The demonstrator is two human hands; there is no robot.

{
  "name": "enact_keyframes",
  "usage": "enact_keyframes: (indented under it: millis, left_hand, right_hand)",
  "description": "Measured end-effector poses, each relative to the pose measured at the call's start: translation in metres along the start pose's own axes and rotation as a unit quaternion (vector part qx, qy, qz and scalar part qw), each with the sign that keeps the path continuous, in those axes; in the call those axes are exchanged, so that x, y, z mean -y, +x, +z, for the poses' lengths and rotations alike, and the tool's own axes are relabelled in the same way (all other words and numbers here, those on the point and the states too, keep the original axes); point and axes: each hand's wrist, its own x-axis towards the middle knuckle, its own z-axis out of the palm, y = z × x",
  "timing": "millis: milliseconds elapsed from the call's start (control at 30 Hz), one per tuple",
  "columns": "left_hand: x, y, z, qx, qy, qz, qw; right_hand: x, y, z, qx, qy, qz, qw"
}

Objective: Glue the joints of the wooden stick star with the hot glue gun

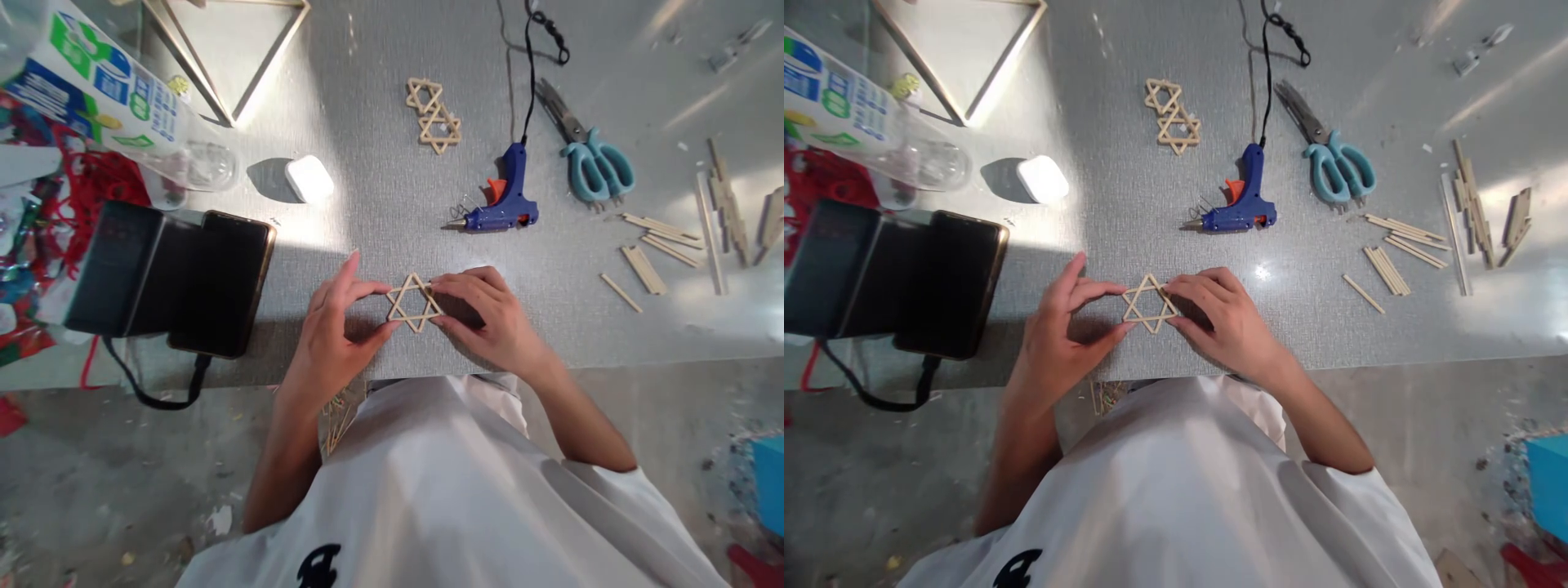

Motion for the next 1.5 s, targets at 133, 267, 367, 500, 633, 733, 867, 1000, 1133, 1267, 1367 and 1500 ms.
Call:
enact_keyframes:
  millis: [133, 267, 367, 500, 633, 733, 867, 1000, 1133, 1267, 1367, 1500]
  left_hand:
    - [0.0009, -0.0005, -0.0005, 0.006, 0.004, -0.011, 1.000]
    - [-0.0003, -0.0004, -0.0008, 0.008, 0.025, -0.016, 1.000]
    - [-0.0020, 0.0003, -0.0006, 0.000, 0.033, 0.002, 0.999]
    - [-0.0036, 0.0015, -0.0002, -0.011, 0.035, 0.019, 0.999]
    - [-0.0041, 0.0014, -0.0003, -0.011, 0.036, 0.020, 0.999]
    - [-0.0041, 0.0006, 0.0000, -0.012, 0.037, 0.022, 0.999]
    - [-0.0033, 0.0000, 0.0011, -0.013, 0.039, 0.022, 0.999]
    - [-0.0023, -0.0001, 0.0011, -0.015, 0.036, 0.022, 0.999]
    - [-0.0031, 0.0004, 0.0007, -0.009, 0.034, 0.014, 0.999]
    - [-0.0044, 0.0003, 0.0012, -0.013, 0.036, 0.011, 0.999]
    - [-0.0053, 0.0000, 0.0010, -0.013, 0.033, 0.004, 0.999]
    - [-0.0060, -0.0002, 0.0001, -0.006, 0.031, -0.008, 0.999]
  right_hand:
    - [0.0002, 0.0005, 0.0001, -0.004, 0.000, -0.004, 1.000]
    - [0.0004, 0.0010, 0.0002, -0.002, 0.001, -0.011, 1.000]
    - [-0.0004, 0.0007, 0.0011, -0.009, -0.002, -0.010, 1.000]
    - [-0.0015, 0.0001, 0.0019, -0.009, -0.011, -0.008, 1.000]
    - [-0.0012, 0.0002, 0.0012, -0.012, -0.013, -0.010, 1.000]
    - [-0.0009, 0.0005, 0.0006, -0.012, -0.011, -0.012, 1.000]
    - [-0.0007, 0.0007, 0.0004, -0.013, -0.012, -0.012, 1.000]
    - [-0.0008, 0.0006, 0.0010, -0.014, -0.008, -0.009, 1.000]
    - [-0.0006, 0.0004, 0.0010, -0.012, -0.007, -0.008, 1.000]
    - [-0.0003, 0.0002, 0.0005, -0.008, -0.010, -0.006, 1.000]
    - [-0.0004, -0.0003, 0.0004, -0.006, -0.007, -0.001, 1.000]
    - [-0.0010, -0.0008, -0.0002, -0.001, 0.000, 0.004, 1.000]
